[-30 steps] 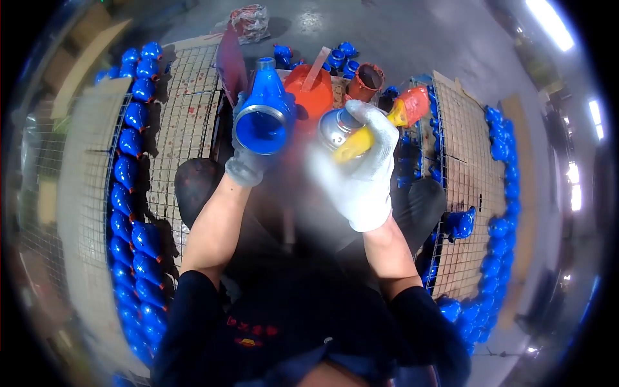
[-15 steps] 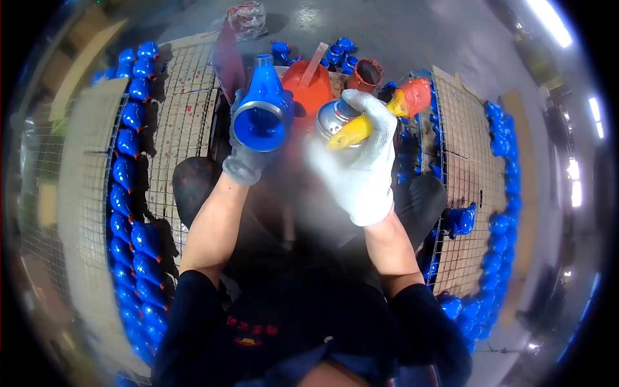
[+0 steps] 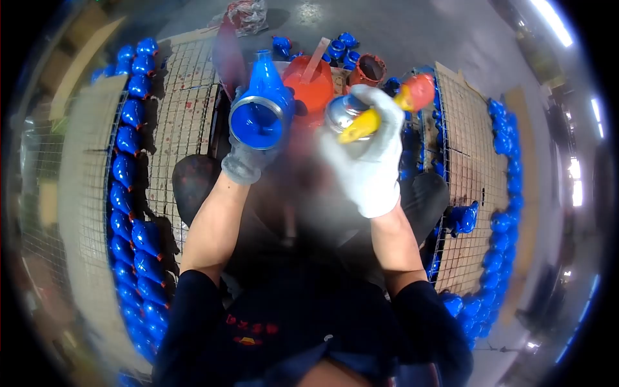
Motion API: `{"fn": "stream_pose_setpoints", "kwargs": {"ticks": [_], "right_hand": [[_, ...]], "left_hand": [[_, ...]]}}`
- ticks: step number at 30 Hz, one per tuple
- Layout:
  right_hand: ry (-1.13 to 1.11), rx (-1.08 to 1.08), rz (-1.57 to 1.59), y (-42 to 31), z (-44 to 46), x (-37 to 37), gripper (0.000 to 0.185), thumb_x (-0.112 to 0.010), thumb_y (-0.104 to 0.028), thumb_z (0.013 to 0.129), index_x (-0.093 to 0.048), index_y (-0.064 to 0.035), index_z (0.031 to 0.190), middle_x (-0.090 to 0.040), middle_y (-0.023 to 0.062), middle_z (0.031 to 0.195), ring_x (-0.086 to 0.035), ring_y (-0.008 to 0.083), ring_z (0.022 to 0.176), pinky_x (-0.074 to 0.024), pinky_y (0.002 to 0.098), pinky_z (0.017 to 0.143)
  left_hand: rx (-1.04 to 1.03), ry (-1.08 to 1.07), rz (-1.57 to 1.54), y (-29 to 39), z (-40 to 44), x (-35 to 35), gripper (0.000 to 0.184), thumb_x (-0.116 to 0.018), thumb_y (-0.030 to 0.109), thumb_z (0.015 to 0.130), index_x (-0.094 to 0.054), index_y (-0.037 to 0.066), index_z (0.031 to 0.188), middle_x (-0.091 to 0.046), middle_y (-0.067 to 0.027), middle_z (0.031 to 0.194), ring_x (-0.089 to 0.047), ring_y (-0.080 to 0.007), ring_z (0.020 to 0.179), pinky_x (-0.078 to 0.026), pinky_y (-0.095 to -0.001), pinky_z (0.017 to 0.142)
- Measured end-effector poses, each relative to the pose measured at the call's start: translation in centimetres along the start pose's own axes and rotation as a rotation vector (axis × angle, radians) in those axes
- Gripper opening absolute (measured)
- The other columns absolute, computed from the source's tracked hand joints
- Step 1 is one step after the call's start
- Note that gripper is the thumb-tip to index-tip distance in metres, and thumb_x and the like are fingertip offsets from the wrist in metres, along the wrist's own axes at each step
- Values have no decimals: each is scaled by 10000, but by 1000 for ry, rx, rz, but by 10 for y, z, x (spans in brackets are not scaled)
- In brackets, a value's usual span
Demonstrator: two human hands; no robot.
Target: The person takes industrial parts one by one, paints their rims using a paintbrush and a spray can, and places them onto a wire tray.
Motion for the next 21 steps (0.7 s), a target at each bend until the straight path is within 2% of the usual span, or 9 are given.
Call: {"fn": "stream_pose_setpoints", "kwargs": {"ticks": [1, 3, 6, 7, 10, 11, 14, 18, 21], "right_hand": [[42, 48, -85, 8, 0, 3, 705, -815, 21, 718, -454, -12, 1323, -526, 141, 1164, -628, 202, 926, -546, 323, 813], [92, -75, -19, 25, -1, 11, 710, -814, -8, 735, -440, -12, 1339, -536, 161, 1194, -619, 225, 990, -536, 339, 858], [165, -91, -324, 71, 5, 26, 669, -793, -84, 798, -429, -12, 1353, -548, 173, 1220, -606, 247, 1039, -513, 356, 912], [154, -199, -217, 102, 2, 29, 654, -780, -127, 827, -423, -16, 1363, -555, 182, 1225, -605, 259, 1037, -499, 358, 932], [132, -364, -232, 171, 4, 29, 643, -817, -179, 810, -470, -31, 1331, -586, 164, 1190, -605, 250, 1037, -487, 360, 951], [114, -383, -274, 196, 2, 29, 631, -827, -186, 800, -489, -34, 1310, -595, 154, 1177, -607, 250, 1034, -489, 361, 950], [54, -430, -369, 258, -6, 25, 591, -853, -201, 772, -541, -43, 1248, -618, 133, 1146, -613, 255, 1030, -492, 363, 949], [16, -452, -414, 313, -21, 12, 537, -864, -191, 748, -584, -54, 1185, -633, 139, 1141, -624, 285, 1050, -498, 363, 948], [-4, -434, -373, 321, -20, 5, 544, -868, -175, 741, -586, -58, 1191, -635, 138, 1139, -627, 281, 1051, -498, 357, 952]], "left_hand": [[153, -92, -309, -5, -2, 0, 464, -645, 89, 935, -522, 110, 1381, -579, -114, 1360, -622, -212, 1172, -528, -400, 962], [374, -51, -652, 4, -5, 1, 491, -623, 194, 965, -471, 107, 1424, -560, -143, 1375, -604, -256, 1199, -534, -398, 963], [603, -101, -1800, 15, 3, 1, 582, -528, 414, 1000, -379, 124, 1482, -563, -205, 1320, -593, -255, 1014, -544, -332, 804], [688, 21, -1620, 34, 9, 0, 535, -530, 351, 1004, -382, 142, 1474, -593, -216, 1250, -615, -188, 786, -543, -259, 651], [606, -24, -1516, 14, 0, 0, 618, -484, 505, 985, -374, 146, 1476, -579, -255, 1262, -645, -213, 831, -572, -274, 676], [586, -94, -1743, 1, -2, -1, 727, -486, 608, 951, -385, 117, 1477, -567, -269, 1291, -616, -266, 1011, -566, -334, 798], [642, -158, -2106, -4, 4, -1, 862, -592, 682, 876, -419, 73, 1461, -557, -282, 1309, -584, -316, 1177, -522, -422, 984], [757, -118, -2282, 2, 13, 1, 866, -684, 640, 836, -456, 57, 1435, -534, -253, 1358, -536, -349, 1241, -448, -470, 1078], [734, -137, -2210, 0, 15, 0, 880, -675, 651, 835, -450, 57, 1445, -501, -259, 1405, -511, -374, 1280, -436, -485, 1093]]}}
Point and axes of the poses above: each hand's wrist, its own z-axis towards the middle knuckle, its own x-axis out of the back of the hand, y = z × x, the point moved 1 cm from there along z, towards the middle knuckle
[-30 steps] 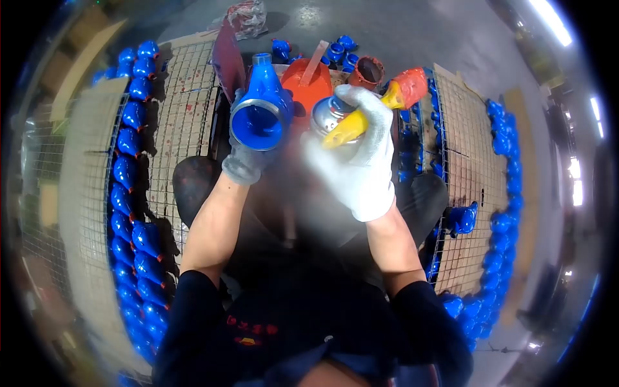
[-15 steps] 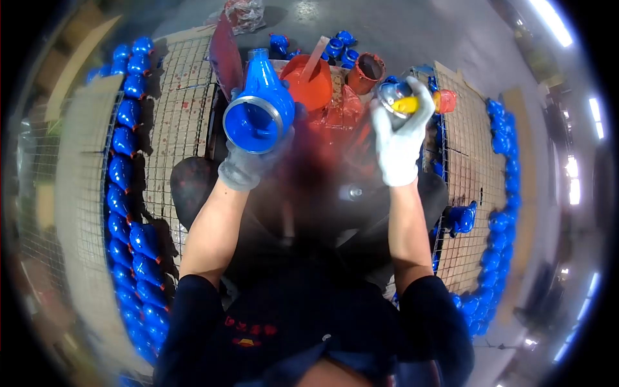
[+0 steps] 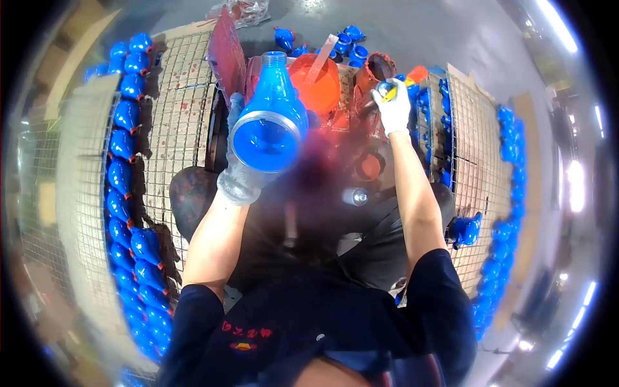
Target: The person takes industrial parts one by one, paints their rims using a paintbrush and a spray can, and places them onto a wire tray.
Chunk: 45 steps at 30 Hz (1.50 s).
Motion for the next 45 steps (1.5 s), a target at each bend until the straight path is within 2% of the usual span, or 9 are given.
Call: {"fn": "stream_pose_setpoints", "kwargs": {"ticks": [4, 9, 10, 11, 14, 17, 20, 38, 45], "right_hand": [[3, 130, -38, -15, 2, 10, 525, -869, -197, 740, -609, -86, 1183, -611, 162, 1261, -616, 345, 1110, -500, 392, 971], [156, 383, 42, -83, -41, 63, 346, -787, -23, 806, -640, -73, 1116, -631, 152, 1200, -655, 255, 1052, -550, 334, 873], [147, 403, 176, -81, -53, 67, 342, -771, 2, 810, -640, -68, 1118, -635, 151, 1185, -651, 248, 1059, -546, 331, 886], [137, 425, 310, -79, -66, 70, 339, -755, 27, 815, -640, -64, 1120, -639, 151, 1171, -648, 240, 1066, -541, 328, 899], [-17, -456, 1379, -132, -109, 111, 370, -673, 121, 834, -651, -39, 1167, -628, 140, 1186, -629, 218, 1119, -515, 314, 965], [137, 281, 263, -143, -143, 131, 383, -622, 109, 884, -640, -29, 1241, -633, 140, 1200, -628, 222, 1130, -505, 306, 976], [156, 190, 401, -148, -164, 144, 384, -620, 106, 886, -642, -37, 1241, -642, 136, 1179, -628, 227, 1125, -505, 310, 968], [245, 412, 334, -131, -224, 160, 362, -763, 44, 781, -690, -85, 1111, -711, 73, 1025, -652, 297, 949, -534, 358, 837], [262, 447, 302, -131, -223, 174, 380, -795, 53, 738, -720, -79, 1085, -710, 73, 995, -643, 286, 932, -534, 357, 810]], "left_hand": [[53, -6, 23, -2, 1, -2, 937, -682, 674, 808, -431, 53, 1462, -468, -303, 1422, -491, -391, 1309, -430, -496, 1100], [109, -48, 41, -18, -3, -14, 967, -687, 671, 798, -407, 41, 1475, -480, -296, 1412, -485, -392, 1319, -438, -502, 1094], [-69, 163, 262, -29, -4, -27, 890, -555, 708, 862, -411, 47, 1441, -509, -396, 1252, -655, -454, 1006, -614, -481, 793], [-73, 158, 294, -34, -6, -29, 888, -562, 702, 862, -412, 45, 1439, -508, -396, 1253, -659, -453, 996, -615, -478, 786], [-96, 145, 380, -47, -13, -32, 884, -598, 685, 856, -417, 36, 1429, -509, -388, 1246, -672, -442, 962, -616, -468, 771], [1, 73, 240, -65, -22, -35, 876, -600, 670, 857, -412, 42, 1438, -511, -347, 1253, -671, -419, 962, -598, -461, 799], [221, -19, -88, -87, -33, -45, 863, -726, 540, 809, -409, 63, 1456, -542, -211, 1299, -615, -343, 1089, -501, -453, 976], [99, 252, 317, -191, -70, -78, 713, -489, 516, 996, -306, 83, 1532, -435, -271, 1366, -621, -271, 694, -526, -303, 501], [168, 209, 298, -177, -78, -55, 877, -535, 676, 904, -311, 90, 1518, -394, -254, 1465, -501, -355, 1285, -474, -489, 1051]]}}
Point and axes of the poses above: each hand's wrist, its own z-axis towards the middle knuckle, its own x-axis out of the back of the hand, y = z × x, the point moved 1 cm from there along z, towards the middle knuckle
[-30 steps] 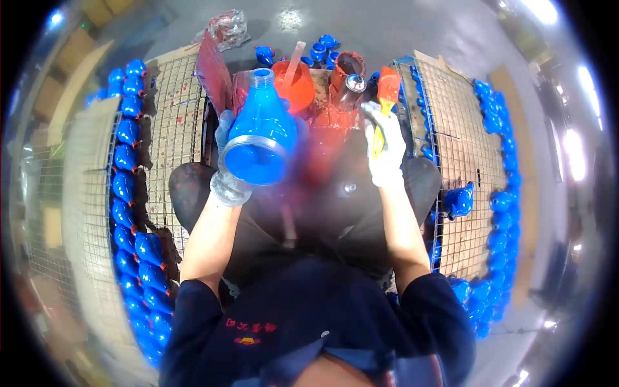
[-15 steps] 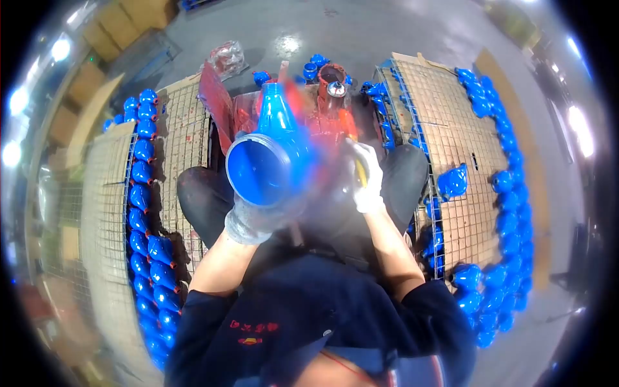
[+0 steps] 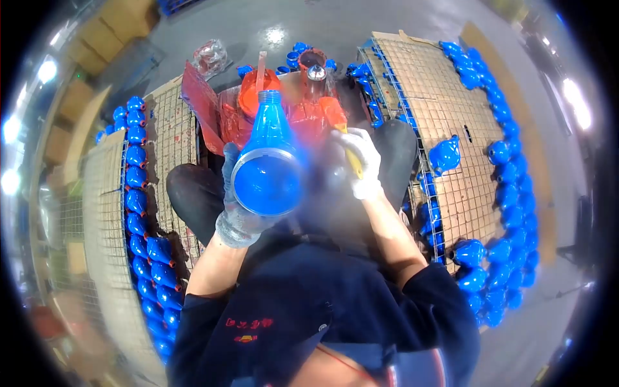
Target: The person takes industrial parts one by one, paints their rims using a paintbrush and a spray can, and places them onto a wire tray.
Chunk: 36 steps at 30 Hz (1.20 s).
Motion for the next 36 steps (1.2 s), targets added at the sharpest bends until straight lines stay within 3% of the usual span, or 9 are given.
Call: {"fn": "stream_pose_setpoints", "kwargs": {"ticks": [5, 9, 13, 16, 20, 24, 28, 31, 36], "right_hand": [[-51, -67, 28, -18, 14, 10, 431, -747, 86, 780, -695, -33, 1191, -652, 115, 994, -615, 249, 935, -512, 314, 822], [17, -363, 407, -26, 21, 7, 379, -653, 96, 872, -666, 4, 1240, -594, 71, 1069, -601, 103, 861, -495, 219, 761], [58, -416, 437, -32, 39, 5, 323, -612, 126, 881, -668, 46, 1189, -633, 91, 1019, -629, 139, 912, -503, 243, 810], [109, -516, 499, -36, 48, 3, 278, -633, 140, 851, -695, 45, 1105, -633, 87, 1013, -641, 139, 894, -513, 238, 792], [41, -405, 538, -30, 53, 6, 236, -617, 127, 852, -654, 40, 1067, -620, 142, 1083, -629, 203, 897, -528, 317, 841], [185, -625, 528, -37, 60, 0, 228, -644, 43, 882, -662, 3, 1105, -655, 67, 967, -625, 119, 825, -507, 234, 734], [141, -665, 720, -20, 78, 1, 192, -644, -84, 937, -662, -32, 1121, -666, 33, 889, -577, 65, 690, -458, 206, 623], [-95, -652, 559, -32, 109, 3, 218, -655, -195, 960, -668, -19, 1088, -646, 5, 809, -566, 60, 658, -454, 206, 611], [-713, -489, 286, -37, 145, -9, 337, -591, -353, 995, -634, -19, 991, -614, 55, 713, -582, 151, 648, -464, 294, 636]], "left_hand": [[-10, 278, -111, 7, -20, 19, 936, -623, 742, 807, -406, 111, 1464, -550, -171, 1374, -588, -367, 1171, -524, -506, 956], [-32, 66, 66, 13, -35, 30, 982, -585, 757, 819, -332, 100, 1504, -509, -239, 1386, -646, -451, 1012, -600, -495, 683], [-53, 100, 29, 24, -49, 49, 829, -635, 539, 887, -331, 63, 1494, -443, -210, 1456, -568, -375, 1186, -586, -477, 820], [-78, -47, 43, 22, -44, 46, 678, -626, 366, 960, -341, 8, 1461, -430, -242, 1430, -643, -395, 1025, -608, -384, 689], [84, -256, -32, 40, -27, 43, 667, -613, 344, 967, -327, -9, 1455, -449, -278, 1355, -650, -351, 713, -578, -352, 616], [-107, 394, -403, 38, -60, 72, 778, -633, 446, 935, -322, -41, 1455, -454, -243, 1402, -636, -355, 1011, -579, -362, 805], [-257, 473, 901, 44, -43, 29, 915, -830, 558, 740, -457, 42, 1398, -611, -137, 1243, -625, -231, 1114, -531, -385, 948], [-410, 423, 1804, 46, -36, 41, 884, -923, 390, 644, -470, 45, 1320, -607, -141, 1211, -648, -258, 1043, -544, -374, 881], [-449, 314, 2466, 21, -31, 16, 921, -952, 357, 548, -517, 66, 1306, -575, -175, 1243, -665, -332, 1000, -570, -400, 826]]}}
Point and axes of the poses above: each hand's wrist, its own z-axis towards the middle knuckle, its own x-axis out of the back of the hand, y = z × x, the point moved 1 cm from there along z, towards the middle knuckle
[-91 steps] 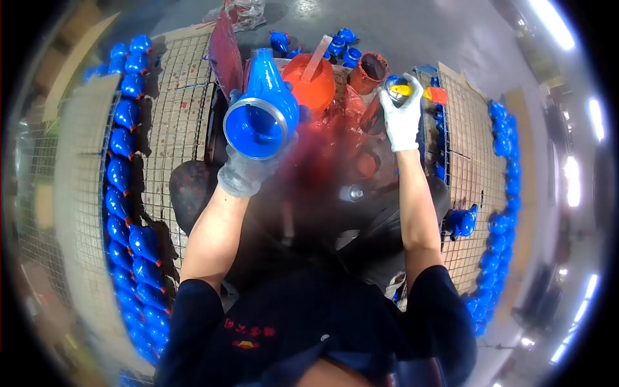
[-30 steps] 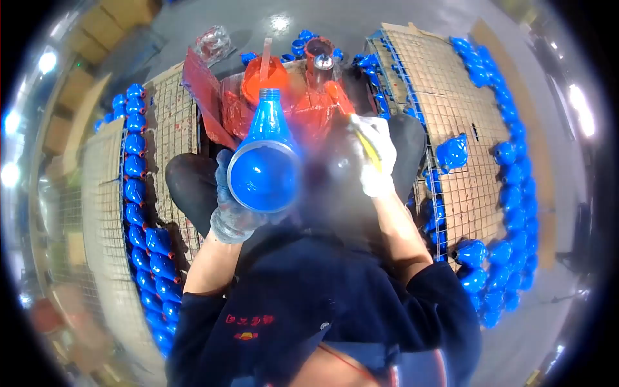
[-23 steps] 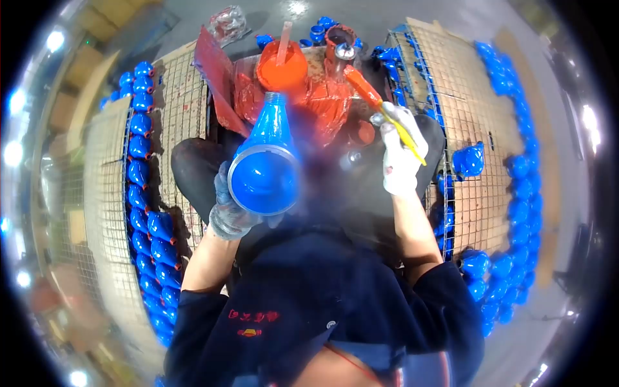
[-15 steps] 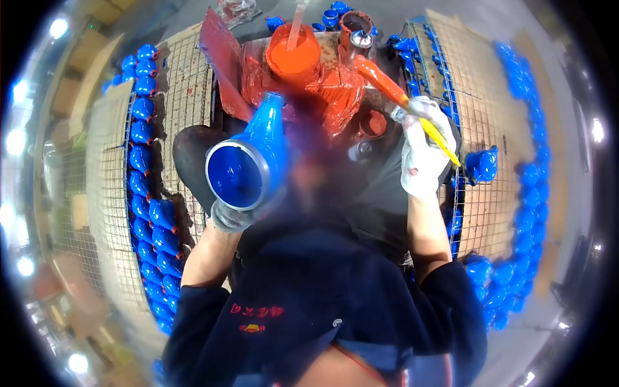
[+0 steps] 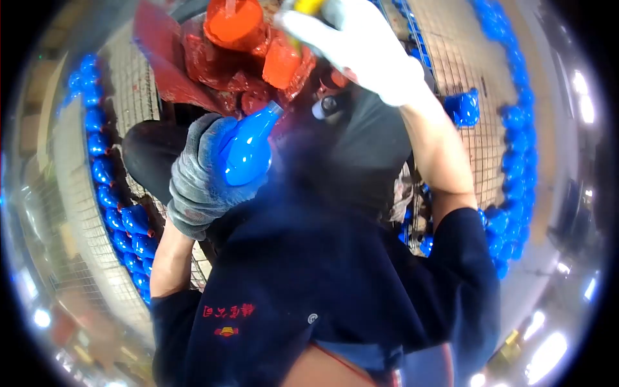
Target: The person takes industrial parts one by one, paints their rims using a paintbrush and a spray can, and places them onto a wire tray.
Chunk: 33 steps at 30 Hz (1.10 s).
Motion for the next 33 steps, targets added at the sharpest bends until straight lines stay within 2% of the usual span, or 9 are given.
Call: {"fn": "stream_pose_setpoints", "kwargs": {"ticks": [5, 8, 14, 15, 17, 22, 26, 27, 33], "right_hand": [[-209, 12, -125, 6, 6, -9, 380, -584, -376, 996, -574, -30, 838, -586, 72, 635, -579, 168, 577, -447, 323, 573], [-347, -273, -136, -1, 13, -15, 383, -581, -379, 998, -575, -28, 844, -574, 72, 619, -565, 167, 546, -439, 322, 547], [-246, 20, -186, 12, 6, -24, 356, -604, -360, 990, -594, -39, 835, -564, 39, 602, -520, 133, 475, -409, 282, 482], [-94, 264, -170, 21, -9, -32, 314, -623, -314, 977, -652, -10, 1051, -668, 120, 798, -645, 229, 684, -496, 328, 677], [-97, 121, -277, 11, -13, -37, 321, -618, -339, 967, -644, -26, 1031, -649, 164, 805, -651, 322, 725, -496, 390, 686], [4, 156, -60, 18, -25, -43, 156, -666, -169, 917, -672, -47, 1015, -685, 118, 913, -672, 276, 838, -520, 344, 745], [128, 203, 329, 55, -30, -56, 190, -723, 29, 843, -686, -30, 1020, -702, 89, 986, -655, 195, 869, -517, 299, 767], [144, 234, 380, 65, -29, -59, 197, -720, 40, 842, -688, -26, 1025, -701, 94, 993, -648, 186, 863, -514, 291, 764], [239, 105, 904, 118, -28, -103, 189, -685, 49, 872, -681, -10, 1052, -636, 115, 1099, -665, 187, 907, -548, 315, 840]], "left_hand": [[-137, -22, 216, 3, -7, -7, 926, -941, 374, 542, -530, 99, 1326, -574, -153, 1286, -689, -337, 946, -595, -415, 732], [-130, -32, 233, 3, -5, -6, 919, -937, 375, 542, -539, 108, 1326, -569, -153, 1293, -688, -343, 946, -594, -421, 724], [53, -57, -26, -1, -2, -3, 894, -939, 356, 570, -527, 89, 1317, -575, -147, 1258, -663, -354, 1015, -574, -432, 828], [134, -64, -118, -3, -2, -4, 891, -941, 377, 593, -518, 71, 1315, -597, -140, 1226, -655, -313, 1055, -550, -403, 892], [226, -69, -286, -12, -6, -6, 896, -942, 390, 604, -512, 60, 1318, -611, -134, 1214, -646, -275, 1072, -534, -384, 918], [626, -39, -1204, -42, -21, -14, 855, -877, 437, 693, -505, 37, 1350, -641, -124, 1211, -649, -236, 1050, -545, -373, 899], [794, 51, -1779, -31, -27, -12, 981, -714, 659, 788, -416, -1, 1449, -511, -195, 1421, -582, -328, 1220, -443, -447, 1101], [911, 182, -2232, -43, -41, -30, 968, -672, 653, 831, -385, -23, 1461, -385, -265, 1497, -547, -422, 1237, -536, -459, 999], [446, -312, -3091, 9, 14, -22, 593, -507, 365, 1003, -410, -60, 1405, -524, -313, 1203, -624, -298, 638, -527, -311, 379]]}}
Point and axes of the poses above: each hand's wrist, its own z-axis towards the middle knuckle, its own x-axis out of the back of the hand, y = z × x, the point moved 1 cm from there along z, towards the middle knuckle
